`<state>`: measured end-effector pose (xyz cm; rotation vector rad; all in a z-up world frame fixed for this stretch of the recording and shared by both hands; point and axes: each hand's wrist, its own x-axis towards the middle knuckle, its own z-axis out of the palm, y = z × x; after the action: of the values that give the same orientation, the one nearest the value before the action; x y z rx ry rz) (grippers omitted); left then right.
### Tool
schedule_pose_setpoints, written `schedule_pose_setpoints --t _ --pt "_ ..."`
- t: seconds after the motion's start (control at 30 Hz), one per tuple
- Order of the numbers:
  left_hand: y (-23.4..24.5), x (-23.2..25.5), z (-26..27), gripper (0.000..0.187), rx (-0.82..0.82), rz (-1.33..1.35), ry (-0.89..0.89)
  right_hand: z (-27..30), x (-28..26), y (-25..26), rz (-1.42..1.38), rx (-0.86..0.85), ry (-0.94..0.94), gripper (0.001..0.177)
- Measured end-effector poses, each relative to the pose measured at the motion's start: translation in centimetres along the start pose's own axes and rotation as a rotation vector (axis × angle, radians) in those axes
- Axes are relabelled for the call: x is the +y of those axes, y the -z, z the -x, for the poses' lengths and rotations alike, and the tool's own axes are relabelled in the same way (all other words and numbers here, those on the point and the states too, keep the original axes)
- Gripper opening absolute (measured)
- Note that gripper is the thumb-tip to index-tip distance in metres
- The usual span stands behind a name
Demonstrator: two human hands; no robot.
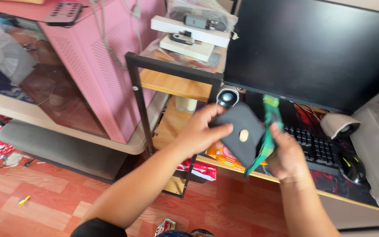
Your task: The person cleans a white mesh filter with a tissue and places it on top of a computer case. They then organize various items on a small wooden shelf, including a wallet, a box, bottles, and a toy xylophone, moving them from a chair to the shelf.
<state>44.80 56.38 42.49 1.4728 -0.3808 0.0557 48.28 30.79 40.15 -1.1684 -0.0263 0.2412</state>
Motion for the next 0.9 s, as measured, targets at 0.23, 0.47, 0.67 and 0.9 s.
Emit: schedule_pose_setpoints --t 0.23,0.47,0.67,0.9 --pt "6.7 9.8 -4.1 0.039 0.179 -0.124 -0.307 -2.1 -9.1 -10.8 0.162 -0.115 0.419 0.026" --pt "18.3 12.8 -11.2 0.022 0.275 -0.636 -0.405 -7.6 -13.9 -19.1 0.432 -0.289 0.437 0.026" --pt "23.3 11.4 -11.3 0.027 0.106 -1.101 0.219 -11.0 -12.1 -20.4 0.877 -0.237 0.175 0.023" --pt "22.5 10.4 -12.6 0.033 0.077 -1.411 0.293 -12.3 -9.6 -20.5 1.103 -0.139 0.182 0.029"
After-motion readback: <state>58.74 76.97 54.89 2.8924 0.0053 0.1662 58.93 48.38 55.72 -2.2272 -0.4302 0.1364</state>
